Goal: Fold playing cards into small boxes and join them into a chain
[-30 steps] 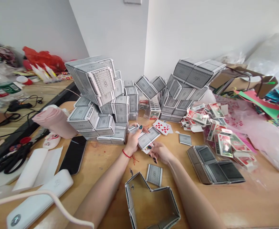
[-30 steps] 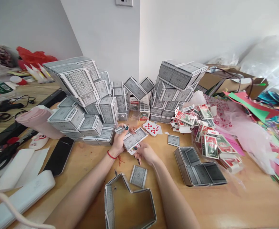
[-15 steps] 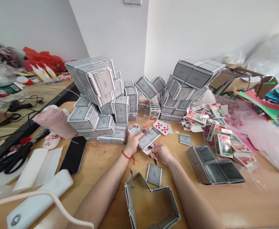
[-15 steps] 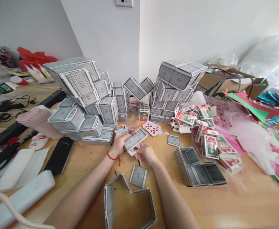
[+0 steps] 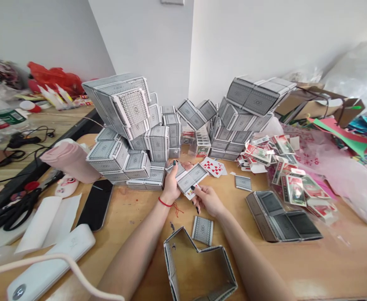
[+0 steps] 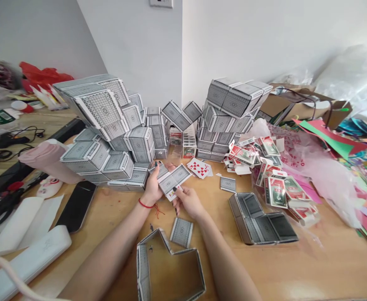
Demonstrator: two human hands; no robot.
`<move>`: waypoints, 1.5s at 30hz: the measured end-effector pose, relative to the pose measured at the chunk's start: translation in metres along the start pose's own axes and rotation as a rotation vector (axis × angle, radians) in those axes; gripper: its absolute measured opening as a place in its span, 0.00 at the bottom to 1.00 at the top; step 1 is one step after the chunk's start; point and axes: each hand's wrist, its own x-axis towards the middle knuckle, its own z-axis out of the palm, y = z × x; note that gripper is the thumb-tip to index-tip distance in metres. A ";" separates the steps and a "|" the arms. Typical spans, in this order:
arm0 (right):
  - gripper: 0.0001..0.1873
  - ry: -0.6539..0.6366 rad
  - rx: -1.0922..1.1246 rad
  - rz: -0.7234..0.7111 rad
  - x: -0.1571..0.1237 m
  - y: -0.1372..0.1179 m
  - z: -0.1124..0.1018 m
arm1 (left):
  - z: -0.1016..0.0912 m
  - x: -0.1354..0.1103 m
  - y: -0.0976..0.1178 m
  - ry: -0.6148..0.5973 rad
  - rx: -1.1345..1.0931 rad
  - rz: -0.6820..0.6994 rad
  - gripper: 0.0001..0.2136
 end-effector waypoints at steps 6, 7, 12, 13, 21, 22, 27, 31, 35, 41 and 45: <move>0.18 0.004 -0.033 -0.041 0.000 0.001 0.000 | 0.004 -0.001 0.000 0.070 -0.024 0.028 0.17; 0.18 0.002 -0.032 -0.036 0.000 0.001 0.000 | 0.005 -0.001 -0.001 0.080 -0.023 0.038 0.17; 0.17 -0.020 0.005 -0.004 0.000 0.002 -0.003 | 0.006 -0.002 -0.002 0.107 0.022 0.042 0.17; 0.17 -0.026 0.015 0.002 0.000 0.002 -0.004 | 0.006 -0.002 -0.002 0.095 0.033 0.039 0.17; 0.17 -0.070 0.059 0.067 0.000 0.003 -0.009 | 0.004 -0.002 -0.004 0.042 0.085 0.087 0.17; 0.17 -0.075 0.067 0.072 0.000 0.002 -0.009 | 0.004 -0.002 -0.004 0.037 0.091 0.091 0.17; 0.17 -0.136 0.082 0.109 -0.003 -0.001 -0.009 | 0.002 -0.002 -0.004 0.043 0.100 0.099 0.17; 0.18 -0.143 0.057 0.126 -0.004 -0.004 -0.007 | 0.002 -0.001 -0.001 0.025 0.030 0.081 0.15; 0.17 0.047 -0.013 0.002 -0.003 -0.006 -0.010 | 0.006 -0.005 0.007 -0.050 -0.098 0.055 0.12; 0.16 0.420 -0.261 -0.341 0.001 -0.015 -0.031 | 0.009 -0.010 0.012 -0.037 -0.148 0.064 0.05; 0.17 0.354 -0.335 -0.310 -0.001 -0.017 -0.036 | 0.003 -0.002 0.004 0.058 -0.169 0.073 0.05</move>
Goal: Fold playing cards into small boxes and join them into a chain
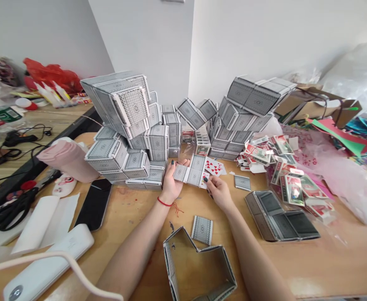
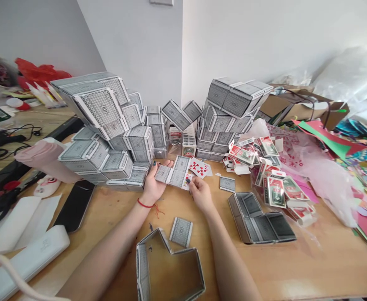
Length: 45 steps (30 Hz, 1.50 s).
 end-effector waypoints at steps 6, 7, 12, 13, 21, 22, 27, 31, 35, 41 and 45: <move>0.16 -0.339 0.153 0.257 -0.008 -0.004 0.000 | -0.005 0.009 -0.006 0.104 -0.103 -0.002 0.11; 0.15 -0.364 0.176 0.281 -0.008 -0.005 0.000 | -0.006 0.009 -0.006 0.100 -0.108 -0.005 0.11; 0.13 -0.376 0.250 0.300 -0.009 -0.003 0.006 | -0.007 0.009 -0.005 0.146 -0.115 0.006 0.11; 0.13 -0.371 0.259 0.296 -0.009 -0.002 0.007 | -0.007 0.010 -0.005 0.160 -0.121 0.015 0.11; 0.13 -0.359 0.288 0.292 -0.010 0.000 0.012 | -0.007 0.009 -0.006 0.139 -0.155 0.047 0.12; 0.13 -0.359 0.284 0.294 -0.011 0.000 0.012 | -0.007 0.009 -0.006 0.146 -0.145 0.048 0.13; 0.13 -0.374 0.258 0.288 -0.011 0.000 0.012 | -0.007 0.009 -0.006 0.170 -0.124 0.034 0.13; 0.13 -0.378 0.246 0.281 -0.010 0.000 0.012 | -0.007 0.009 -0.006 0.171 -0.142 0.018 0.12; 0.12 -0.379 0.226 0.290 -0.011 -0.002 0.013 | -0.007 0.007 -0.006 0.180 -0.114 0.016 0.13; 0.13 -0.369 0.192 0.277 -0.011 -0.003 0.014 | -0.009 0.008 -0.007 0.179 -0.097 0.001 0.12; 0.13 -0.180 0.137 0.155 -0.007 -0.002 0.013 | -0.006 0.007 -0.008 0.150 -0.079 0.032 0.10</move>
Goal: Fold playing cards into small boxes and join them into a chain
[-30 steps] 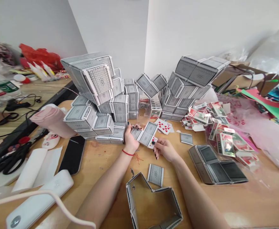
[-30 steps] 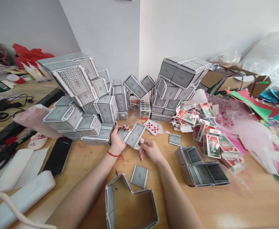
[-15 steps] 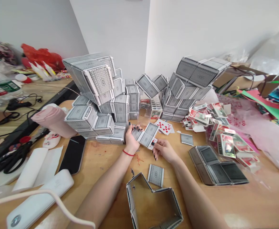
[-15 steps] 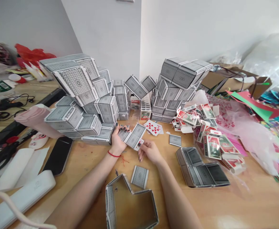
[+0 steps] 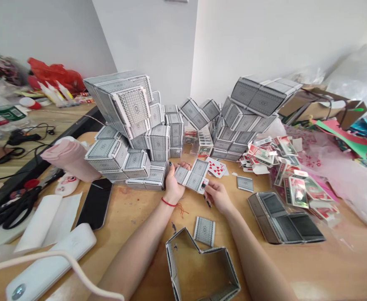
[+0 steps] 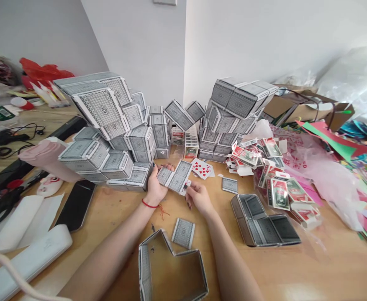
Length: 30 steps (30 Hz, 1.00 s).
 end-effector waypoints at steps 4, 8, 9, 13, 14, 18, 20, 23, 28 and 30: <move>0.13 0.267 -0.044 -0.199 0.005 -0.003 -0.011 | 0.003 -0.008 -0.002 -0.135 0.157 -0.020 0.11; 0.15 0.411 0.027 -0.199 0.008 -0.003 -0.026 | 0.003 -0.014 -0.005 -0.191 0.417 -0.165 0.11; 0.15 0.439 0.064 -0.196 0.009 -0.003 -0.028 | 0.002 -0.015 -0.006 -0.224 0.463 -0.203 0.10; 0.15 0.461 0.299 -0.219 0.012 -0.001 -0.025 | 0.002 -0.017 -0.012 -0.266 0.477 -0.180 0.08; 0.15 0.432 0.346 -0.220 0.012 -0.001 -0.022 | 0.002 -0.017 -0.013 -0.257 0.460 -0.155 0.08; 0.16 0.355 0.366 -0.193 0.014 0.001 -0.016 | 0.004 -0.019 -0.015 -0.262 0.575 -0.123 0.10; 0.16 0.369 0.391 -0.210 0.015 0.002 -0.019 | 0.004 -0.019 -0.014 -0.309 0.732 -0.135 0.11; 0.14 0.391 0.407 -0.220 0.015 0.003 -0.025 | 0.004 -0.020 -0.009 -0.443 0.817 -0.205 0.13; 0.13 0.369 0.175 -0.207 0.011 0.002 -0.021 | 0.006 -0.023 -0.001 -0.497 0.777 -0.235 0.19; 0.14 0.323 0.088 -0.230 0.010 0.001 -0.018 | 0.006 -0.023 0.000 -0.484 0.833 -0.203 0.20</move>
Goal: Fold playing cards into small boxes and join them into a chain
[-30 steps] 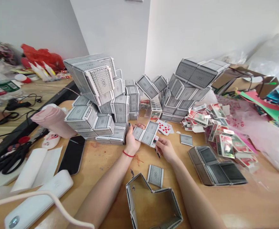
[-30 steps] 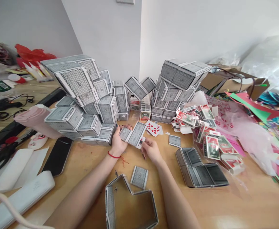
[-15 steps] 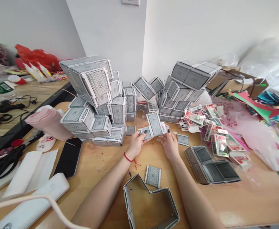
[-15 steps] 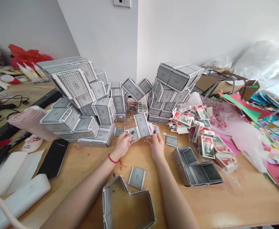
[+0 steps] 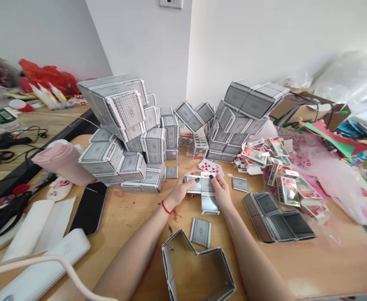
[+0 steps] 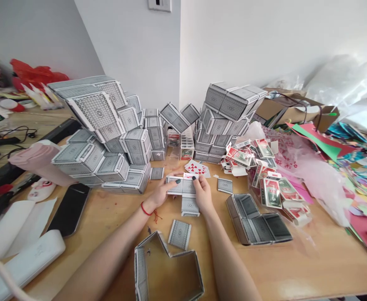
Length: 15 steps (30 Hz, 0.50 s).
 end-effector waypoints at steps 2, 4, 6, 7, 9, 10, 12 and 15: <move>0.15 -0.031 -0.026 -0.032 0.000 -0.001 0.001 | -0.001 0.000 0.000 -0.011 0.049 -0.016 0.21; 0.15 -0.060 -0.028 -0.044 0.000 -0.002 0.001 | -0.001 0.001 0.000 -0.038 0.074 -0.041 0.23; 0.14 -0.096 -0.023 -0.036 0.000 -0.004 0.000 | 0.000 0.002 0.000 -0.035 0.078 -0.046 0.24; 0.14 -0.112 -0.021 -0.027 0.000 -0.005 -0.001 | 0.000 0.002 0.000 -0.026 0.074 -0.048 0.24; 0.13 -0.137 -0.011 -0.001 -0.001 -0.006 -0.002 | -0.002 0.001 0.002 -0.008 0.061 -0.066 0.24; 0.13 -0.151 -0.002 0.016 -0.002 -0.007 -0.003 | -0.003 0.001 0.002 -0.006 0.053 -0.082 0.24; 0.12 -0.184 0.024 0.052 -0.003 -0.009 -0.004 | -0.007 0.001 0.004 -0.018 0.036 -0.107 0.24; 0.11 -0.245 0.035 0.078 -0.005 -0.010 -0.004 | -0.015 0.002 0.005 -0.055 0.030 -0.080 0.24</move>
